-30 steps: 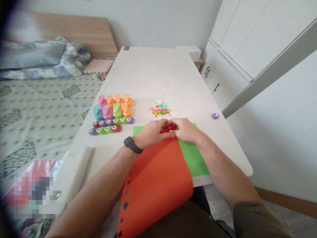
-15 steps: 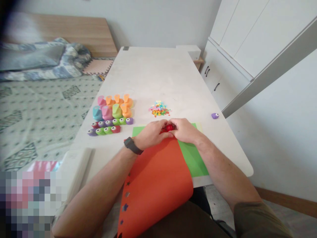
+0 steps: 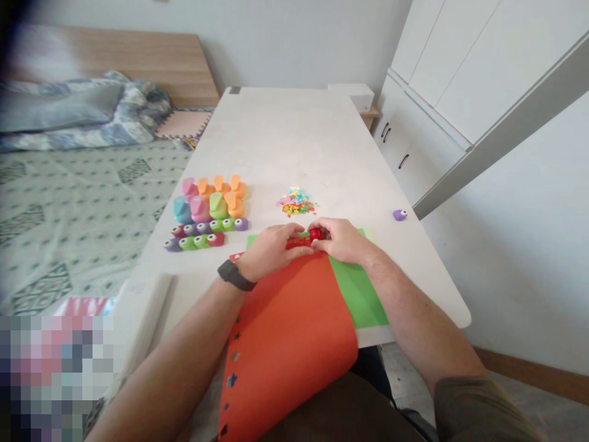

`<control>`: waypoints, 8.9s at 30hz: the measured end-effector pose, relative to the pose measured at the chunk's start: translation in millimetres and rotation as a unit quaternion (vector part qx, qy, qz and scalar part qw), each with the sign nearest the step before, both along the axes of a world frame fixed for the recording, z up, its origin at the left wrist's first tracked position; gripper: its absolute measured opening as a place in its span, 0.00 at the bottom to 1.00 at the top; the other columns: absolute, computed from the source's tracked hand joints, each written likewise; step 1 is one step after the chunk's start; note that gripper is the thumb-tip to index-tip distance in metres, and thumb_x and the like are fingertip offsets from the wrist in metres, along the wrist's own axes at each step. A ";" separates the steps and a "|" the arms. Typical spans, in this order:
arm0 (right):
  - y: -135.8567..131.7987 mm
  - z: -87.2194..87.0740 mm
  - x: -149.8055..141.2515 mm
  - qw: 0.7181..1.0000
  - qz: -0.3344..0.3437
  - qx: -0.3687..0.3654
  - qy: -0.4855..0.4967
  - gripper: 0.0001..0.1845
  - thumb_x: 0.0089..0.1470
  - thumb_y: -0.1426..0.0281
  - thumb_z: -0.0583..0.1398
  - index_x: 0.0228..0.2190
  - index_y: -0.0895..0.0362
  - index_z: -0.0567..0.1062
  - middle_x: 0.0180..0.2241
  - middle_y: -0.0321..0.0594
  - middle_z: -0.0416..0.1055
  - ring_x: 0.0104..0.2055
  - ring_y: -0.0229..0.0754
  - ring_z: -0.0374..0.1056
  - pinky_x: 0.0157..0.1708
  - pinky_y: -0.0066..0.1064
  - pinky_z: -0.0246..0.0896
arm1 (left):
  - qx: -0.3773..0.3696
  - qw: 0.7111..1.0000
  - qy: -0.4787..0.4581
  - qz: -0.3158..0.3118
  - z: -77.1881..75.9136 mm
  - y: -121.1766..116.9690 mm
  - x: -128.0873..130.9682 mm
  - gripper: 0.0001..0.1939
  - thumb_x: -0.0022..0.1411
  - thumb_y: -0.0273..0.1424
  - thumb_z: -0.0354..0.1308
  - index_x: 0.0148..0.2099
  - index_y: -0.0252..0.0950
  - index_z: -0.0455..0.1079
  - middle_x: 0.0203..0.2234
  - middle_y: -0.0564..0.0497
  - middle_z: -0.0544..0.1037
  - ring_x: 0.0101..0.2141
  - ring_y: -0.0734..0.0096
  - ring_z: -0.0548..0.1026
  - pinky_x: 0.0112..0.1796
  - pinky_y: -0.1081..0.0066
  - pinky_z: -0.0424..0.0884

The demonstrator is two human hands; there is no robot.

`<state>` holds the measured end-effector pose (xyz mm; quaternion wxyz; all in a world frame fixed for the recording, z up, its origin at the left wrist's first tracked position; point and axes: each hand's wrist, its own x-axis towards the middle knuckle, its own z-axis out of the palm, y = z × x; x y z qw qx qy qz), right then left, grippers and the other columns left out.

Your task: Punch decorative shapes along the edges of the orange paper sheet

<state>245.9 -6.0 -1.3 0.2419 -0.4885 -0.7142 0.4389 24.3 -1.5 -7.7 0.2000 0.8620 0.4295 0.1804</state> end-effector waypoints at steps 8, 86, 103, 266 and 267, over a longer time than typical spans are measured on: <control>5.5 -7.4 1.5 0.997 -0.039 0.002 0.066 0.20 0.56 0.64 0.65 0.50 0.55 0.75 0.41 0.40 0.77 0.39 0.42 0.71 0.45 0.35 0.66 | 0.013 1.000 0.017 -0.012 -3.7 -0.1 -4.1 0.10 0.71 0.32 0.51 0.43 0.37 0.74 0.36 0.48 0.82 0.37 0.64 0.79 0.40 0.67 0.71; 10.1 -5.6 8.1 0.970 -0.107 -0.093 0.199 0.18 0.53 0.58 0.70 0.43 0.54 0.79 0.40 0.41 0.78 0.37 0.41 0.69 0.29 0.31 0.56 | 0.025 0.999 -0.036 0.024 -8.6 1.7 -13.3 0.10 0.71 0.33 0.52 0.41 0.37 0.74 0.34 0.48 0.81 0.35 0.66 0.77 0.36 0.69 0.68; 6.8 -6.3 3.0 0.961 -0.139 -0.118 0.206 0.20 0.51 0.55 0.71 0.39 0.55 0.78 0.36 0.41 0.78 0.34 0.40 0.71 0.24 0.29 0.54 | 0.012 0.997 -0.059 0.044 -3.1 -0.3 -15.2 0.10 0.71 0.33 0.52 0.41 0.37 0.74 0.35 0.47 0.82 0.35 0.66 0.77 0.36 0.69 0.68; 0.1 -6.1 -11.9 0.950 -0.110 -0.141 0.257 0.19 0.49 0.57 0.72 0.37 0.55 0.76 0.35 0.37 0.76 0.37 0.40 0.69 0.42 0.34 0.64 | -0.088 0.981 -0.136 0.104 6.2 -6.8 -8.2 0.12 0.67 0.37 0.55 0.38 0.36 0.76 0.30 0.49 0.82 0.29 0.69 0.75 0.31 0.70 0.65; 0.0 -5.8 -12.3 0.949 -0.112 -0.143 0.257 0.19 0.49 0.57 0.72 0.37 0.55 0.76 0.35 0.36 0.76 0.36 0.40 0.69 0.42 0.34 0.64 | -0.089 0.981 -0.136 0.104 6.2 -6.7 -8.1 0.12 0.67 0.37 0.55 0.38 0.36 0.76 0.30 0.49 0.82 0.29 0.69 0.75 0.31 0.70 0.65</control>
